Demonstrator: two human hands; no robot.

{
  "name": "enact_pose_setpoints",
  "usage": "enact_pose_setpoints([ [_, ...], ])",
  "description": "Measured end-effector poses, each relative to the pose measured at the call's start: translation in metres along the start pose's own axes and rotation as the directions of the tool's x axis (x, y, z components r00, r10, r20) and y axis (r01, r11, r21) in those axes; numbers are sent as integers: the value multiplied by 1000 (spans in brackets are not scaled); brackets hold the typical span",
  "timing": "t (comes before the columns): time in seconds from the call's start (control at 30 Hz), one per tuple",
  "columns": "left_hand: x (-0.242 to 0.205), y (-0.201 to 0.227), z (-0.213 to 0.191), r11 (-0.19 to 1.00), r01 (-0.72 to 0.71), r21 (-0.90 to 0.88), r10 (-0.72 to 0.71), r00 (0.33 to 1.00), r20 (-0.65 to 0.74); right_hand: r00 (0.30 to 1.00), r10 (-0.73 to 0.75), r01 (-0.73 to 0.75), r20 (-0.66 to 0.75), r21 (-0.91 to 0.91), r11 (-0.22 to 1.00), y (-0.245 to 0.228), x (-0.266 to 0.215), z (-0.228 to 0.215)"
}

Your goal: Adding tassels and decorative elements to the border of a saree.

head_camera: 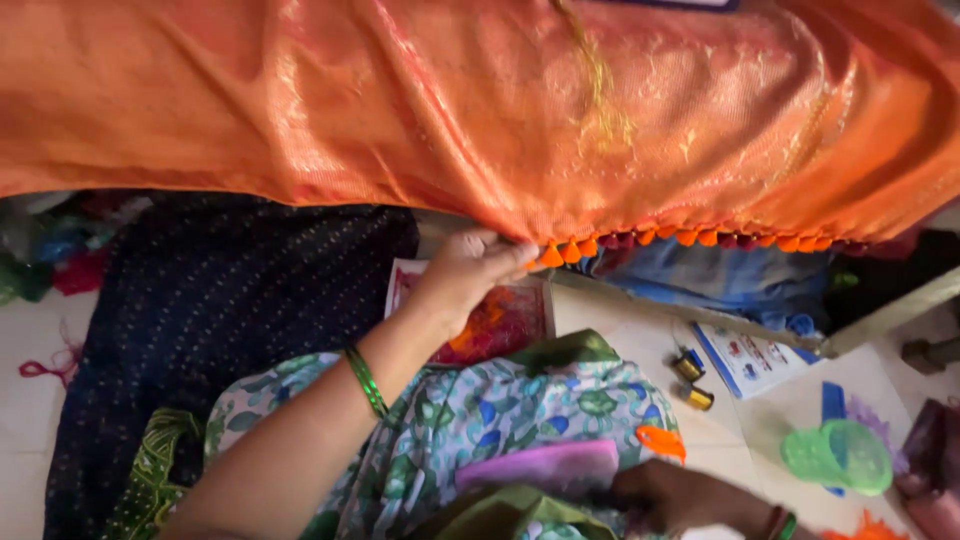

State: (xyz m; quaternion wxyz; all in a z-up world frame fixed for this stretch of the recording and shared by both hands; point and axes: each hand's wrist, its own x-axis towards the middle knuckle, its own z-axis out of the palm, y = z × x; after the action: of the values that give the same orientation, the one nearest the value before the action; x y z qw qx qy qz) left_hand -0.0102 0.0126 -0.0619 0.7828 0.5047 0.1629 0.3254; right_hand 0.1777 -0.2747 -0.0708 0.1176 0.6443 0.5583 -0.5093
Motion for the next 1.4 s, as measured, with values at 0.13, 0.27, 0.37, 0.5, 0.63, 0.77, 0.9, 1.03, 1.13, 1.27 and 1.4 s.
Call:
enact_pose_setpoints([
  [0.13, 5, -7, 2, 999, -24, -45, 22, 999, -50, 993, -61, 65, -104, 31, 997, 31, 22, 35],
  [0.27, 12, -14, 2, 988, -74, -136, 64, 995, -77, 990, 89, -69, -112, 168, 983, 5, 18, 21],
  [0.37, 15, -18, 4, 979, -144, -141, 129, 986, -107, 985, 77, -58, -153, 124, 991, 8, 23, 17],
  [0.5, 10, -11, -3, 988, -148, -36, 145, 986, -88, 981, -13, 39, -196, 130, 991, 23, 40, 22],
  [0.63, 5, 12, -39, 963, -214, -167, 135, 911, -389, 979, -44, 69, -200, 122, 990, 24, 46, 27],
  [0.77, -28, 83, -67, 790, -444, -424, 231, 854, -466, 971, -32, 66, -236, 137, 988, 23, 43, 28],
  [0.9, -45, 110, -92, 670, -566, -481, 406, 821, -401, 928, -117, 188, -353, 175, 966, 35, 57, 30],
  [1.03, -40, 111, -99, 658, -550, -515, 421, 835, -355, 892, -118, 256, -436, 275, 927, 21, 57, 38],
  [1.13, -44, 118, -95, 637, -510, -578, 389, 860, -330, 870, -50, 250, -490, 353, 902, 2, 49, 50],
  [1.27, -49, 125, -93, 602, -468, -647, 326, 884, -336, 831, -34, 301, -555, 397, 867, 31, 62, 64],
  [1.4, -47, 121, -103, 613, -447, -652, 279, 894, -351, 762, -80, 357, -642, 314, 880, 40, 94, 42],
])
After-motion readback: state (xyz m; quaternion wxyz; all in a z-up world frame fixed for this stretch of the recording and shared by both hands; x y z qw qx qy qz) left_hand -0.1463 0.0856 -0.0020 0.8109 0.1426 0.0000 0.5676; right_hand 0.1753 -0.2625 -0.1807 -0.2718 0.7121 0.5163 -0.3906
